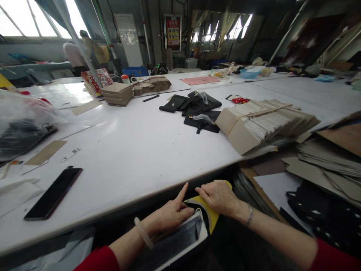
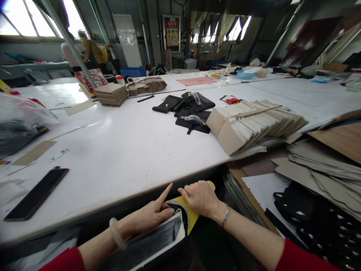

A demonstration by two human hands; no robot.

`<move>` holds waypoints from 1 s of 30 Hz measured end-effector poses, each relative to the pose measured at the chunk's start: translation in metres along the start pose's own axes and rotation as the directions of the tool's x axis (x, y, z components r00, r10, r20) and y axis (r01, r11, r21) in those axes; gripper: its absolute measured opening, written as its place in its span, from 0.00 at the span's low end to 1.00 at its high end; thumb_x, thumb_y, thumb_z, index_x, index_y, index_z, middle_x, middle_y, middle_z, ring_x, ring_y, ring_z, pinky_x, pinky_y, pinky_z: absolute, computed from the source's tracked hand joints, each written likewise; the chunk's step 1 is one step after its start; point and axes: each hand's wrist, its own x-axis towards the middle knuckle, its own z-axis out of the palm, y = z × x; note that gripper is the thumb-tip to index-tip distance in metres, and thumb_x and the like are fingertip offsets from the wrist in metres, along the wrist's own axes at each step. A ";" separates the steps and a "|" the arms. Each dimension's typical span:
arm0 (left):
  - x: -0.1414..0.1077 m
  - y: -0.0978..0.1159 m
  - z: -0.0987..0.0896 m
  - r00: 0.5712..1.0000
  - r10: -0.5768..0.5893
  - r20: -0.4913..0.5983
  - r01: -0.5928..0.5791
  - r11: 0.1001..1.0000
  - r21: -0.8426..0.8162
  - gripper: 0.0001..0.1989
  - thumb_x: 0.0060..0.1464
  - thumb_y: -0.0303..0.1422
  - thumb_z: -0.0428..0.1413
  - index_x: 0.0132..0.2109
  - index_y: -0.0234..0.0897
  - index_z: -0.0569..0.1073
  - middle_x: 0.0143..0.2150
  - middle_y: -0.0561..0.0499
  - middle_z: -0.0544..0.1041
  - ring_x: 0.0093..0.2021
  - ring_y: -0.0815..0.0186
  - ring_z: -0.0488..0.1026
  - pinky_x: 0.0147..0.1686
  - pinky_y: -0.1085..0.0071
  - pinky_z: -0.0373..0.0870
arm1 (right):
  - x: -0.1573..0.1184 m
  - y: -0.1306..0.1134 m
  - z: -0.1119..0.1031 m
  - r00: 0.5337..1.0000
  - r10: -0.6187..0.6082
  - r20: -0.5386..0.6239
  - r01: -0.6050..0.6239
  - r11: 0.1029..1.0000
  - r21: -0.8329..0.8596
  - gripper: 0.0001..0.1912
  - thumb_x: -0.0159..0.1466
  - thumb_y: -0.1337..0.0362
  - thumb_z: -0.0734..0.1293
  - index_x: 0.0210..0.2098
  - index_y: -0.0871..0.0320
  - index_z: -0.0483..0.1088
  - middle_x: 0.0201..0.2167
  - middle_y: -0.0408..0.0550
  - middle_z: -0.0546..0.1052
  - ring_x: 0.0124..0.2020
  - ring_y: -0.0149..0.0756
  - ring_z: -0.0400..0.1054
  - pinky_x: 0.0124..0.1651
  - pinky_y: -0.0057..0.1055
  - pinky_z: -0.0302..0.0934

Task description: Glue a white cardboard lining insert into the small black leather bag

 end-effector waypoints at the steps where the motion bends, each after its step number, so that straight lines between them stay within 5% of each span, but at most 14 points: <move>1: -0.001 0.002 0.000 1.000 0.007 -0.010 -0.007 1.000 0.018 0.41 0.61 0.39 0.50 0.71 0.44 0.33 0.41 0.53 0.79 0.38 0.64 0.73 0.43 0.67 0.66 | 0.004 -0.002 -0.001 0.999 -0.046 -0.003 0.046 0.999 -0.020 0.29 0.72 0.54 0.49 0.27 0.58 0.72 0.28 0.51 0.79 0.30 0.40 0.73 0.32 0.36 0.43; 5: -0.006 0.012 -0.003 0.999 0.007 -0.047 -0.001 0.991 0.134 0.31 0.61 0.41 0.50 0.69 0.50 0.53 0.43 0.52 0.79 0.40 0.60 0.75 0.43 0.65 0.67 | 0.016 -0.008 -0.006 0.985 -0.172 -0.010 0.170 0.982 -0.078 0.28 0.72 0.55 0.50 0.26 0.58 0.73 0.27 0.49 0.79 0.28 0.38 0.73 0.30 0.36 0.41; 10: -0.010 0.022 -0.004 0.996 0.091 -0.021 -0.088 0.987 0.133 0.18 0.62 0.41 0.48 0.56 0.44 0.71 0.45 0.51 0.79 0.41 0.61 0.74 0.46 0.68 0.66 | 0.020 -0.010 -0.011 0.971 -0.239 0.005 0.238 0.965 -0.112 0.29 0.72 0.56 0.51 0.24 0.58 0.74 0.24 0.49 0.79 0.27 0.38 0.73 0.29 0.34 0.41; 16: -0.010 0.023 -0.002 0.991 0.129 -0.021 -0.122 0.972 0.200 0.17 0.64 0.41 0.46 0.51 0.40 0.73 0.41 0.50 0.78 0.37 0.62 0.73 0.41 0.69 0.66 | 0.020 -0.012 -0.010 0.961 -0.274 0.035 0.276 0.953 -0.128 0.31 0.72 0.57 0.50 0.24 0.60 0.75 0.23 0.53 0.79 0.26 0.40 0.74 0.28 0.33 0.44; 30: -0.017 0.016 0.010 0.980 0.193 -0.042 -0.172 0.940 0.294 0.20 0.65 0.42 0.45 0.56 0.40 0.71 0.50 0.47 0.78 0.47 0.57 0.74 0.50 0.67 0.67 | 0.010 -0.024 -0.013 0.961 -0.261 0.094 0.273 0.950 -0.152 0.30 0.72 0.58 0.50 0.26 0.61 0.77 0.26 0.55 0.79 0.28 0.43 0.75 0.29 0.32 0.48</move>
